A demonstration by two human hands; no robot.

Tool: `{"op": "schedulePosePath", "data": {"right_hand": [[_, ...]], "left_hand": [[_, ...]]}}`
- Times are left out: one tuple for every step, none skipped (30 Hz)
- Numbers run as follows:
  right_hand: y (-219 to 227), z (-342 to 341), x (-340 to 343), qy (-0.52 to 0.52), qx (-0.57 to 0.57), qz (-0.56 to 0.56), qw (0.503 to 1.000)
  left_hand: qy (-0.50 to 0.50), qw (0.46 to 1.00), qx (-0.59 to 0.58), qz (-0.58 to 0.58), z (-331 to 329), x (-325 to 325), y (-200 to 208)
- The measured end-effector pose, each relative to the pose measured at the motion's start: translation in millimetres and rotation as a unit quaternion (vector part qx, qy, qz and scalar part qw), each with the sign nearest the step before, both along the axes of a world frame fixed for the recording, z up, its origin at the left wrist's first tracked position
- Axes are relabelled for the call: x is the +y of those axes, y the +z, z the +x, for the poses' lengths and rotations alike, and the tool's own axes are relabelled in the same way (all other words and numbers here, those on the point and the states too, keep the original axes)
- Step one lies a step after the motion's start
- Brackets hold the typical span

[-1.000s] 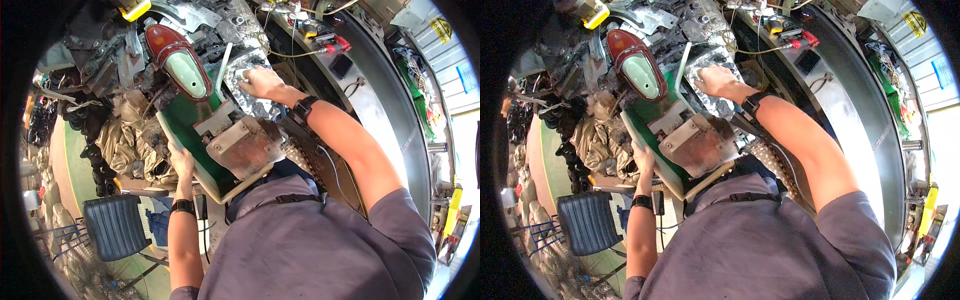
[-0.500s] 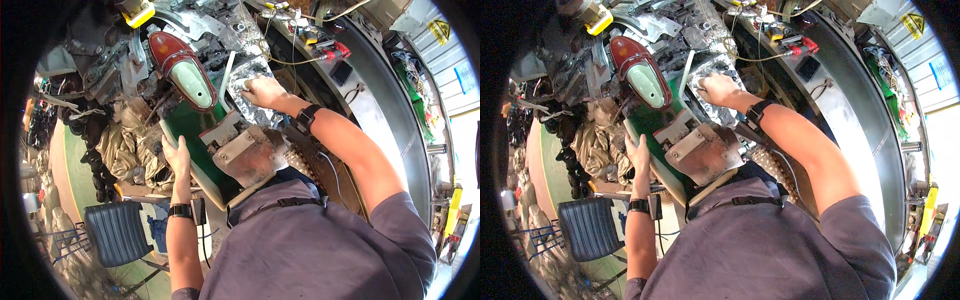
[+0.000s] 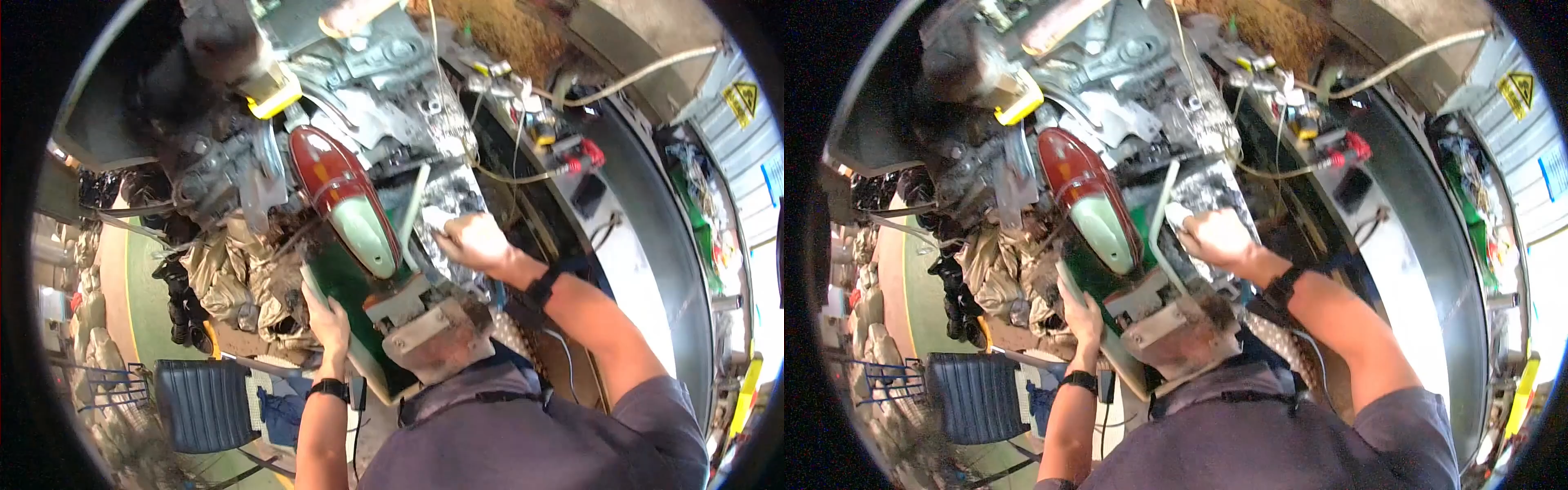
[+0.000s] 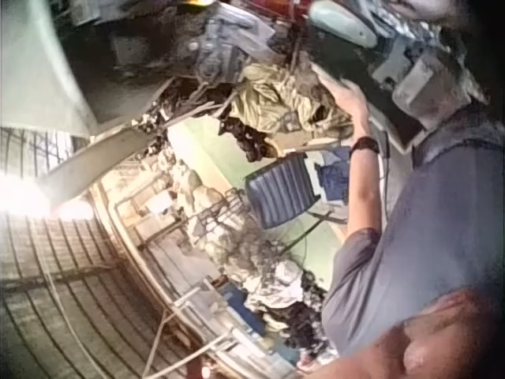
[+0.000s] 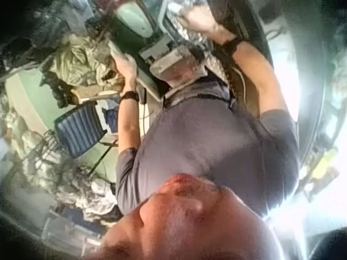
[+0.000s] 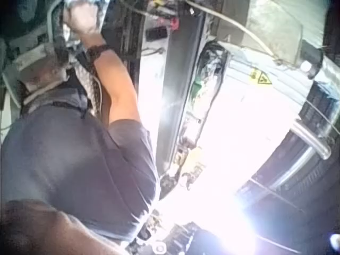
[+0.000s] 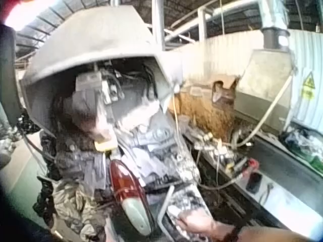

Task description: Operating a heel lasting machine to shape and assemble leather shoe parts.

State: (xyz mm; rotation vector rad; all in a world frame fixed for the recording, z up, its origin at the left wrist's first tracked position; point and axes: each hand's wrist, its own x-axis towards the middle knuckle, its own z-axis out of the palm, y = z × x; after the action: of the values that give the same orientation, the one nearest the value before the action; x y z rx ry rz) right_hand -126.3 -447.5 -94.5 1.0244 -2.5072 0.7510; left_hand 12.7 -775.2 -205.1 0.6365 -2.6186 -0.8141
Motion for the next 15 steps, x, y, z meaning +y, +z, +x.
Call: {"op": "schedulePosePath", "data": {"right_hand": [[2, -3, -2, 0.003, 0.0, 0.003, 1.0], [5, -5, -4, 0.002, -0.002, -0.001, 1.0], [7, -7, -6, 0.008, -0.003, -0.011, 1.0], [9, -9, -8, 0.0, 0.001, -0.01, 1.0], [10, -10, -9, 0.0, 0.005, -0.017, 1.0], [11, -12, -10, -0.008, 0.005, -0.024, 1.0], [12, -13, -10, -0.009, -0.007, -0.028, 1.0], [12, -13, -10, -0.014, -0.009, -0.025, 1.0], [12, -14, -10, -0.017, -0.011, -0.028, 0.999], [12, -13, -8, -0.018, -0.011, -0.032, 0.999], [11, -14, -9, -0.015, 0.025, -0.052, 0.998], [11, -13, -7, -0.016, 0.021, -0.056, 0.998], [10, -13, -8, -0.032, 0.025, -0.046, 0.998], [10, -11, -7, -0.033, 0.03, -0.054, 0.998], [10, -11, -7, -0.033, 0.029, -0.043, 0.998]], "left_hand": [[0.007, 1.0, -0.001, 0.02, 0, 0, 1], [0.017, 1.0, -0.011, 0.019, 0, 1, 2], [0.023, 0.999, -0.016, 0.024, -1, 1, 3], [0.031, 0.999, -0.027, 0.032, -1, 2, 3], [0.032, 0.999, -0.022, 0.023, -2, 2, 2], [0.036, 0.999, -0.022, 0.018, -2, 2, 1], [0.04, 0.999, -0.024, 0.013, -3, 3, -1], [0.055, 0.998, -0.032, 0.01, -3, 3, -2], [0.054, 0.998, -0.022, 0.0, -3, 3, -3], [0.044, 0.999, -0.014, 0.0, -3, 2, -5], [0.042, 0.999, -0.006, -0.004, -2, 2, -5], [0.051, 0.999, -0.016, -0.002, -2, 2, -4], [0.036, 0.998, 0.038, -0.02, -1, 3, -3], [0.043, 0.999, 0.02, -0.014, 0, 3, -1], [0.043, 0.999, 0.01, -0.015, 1, 4, 2]]}}
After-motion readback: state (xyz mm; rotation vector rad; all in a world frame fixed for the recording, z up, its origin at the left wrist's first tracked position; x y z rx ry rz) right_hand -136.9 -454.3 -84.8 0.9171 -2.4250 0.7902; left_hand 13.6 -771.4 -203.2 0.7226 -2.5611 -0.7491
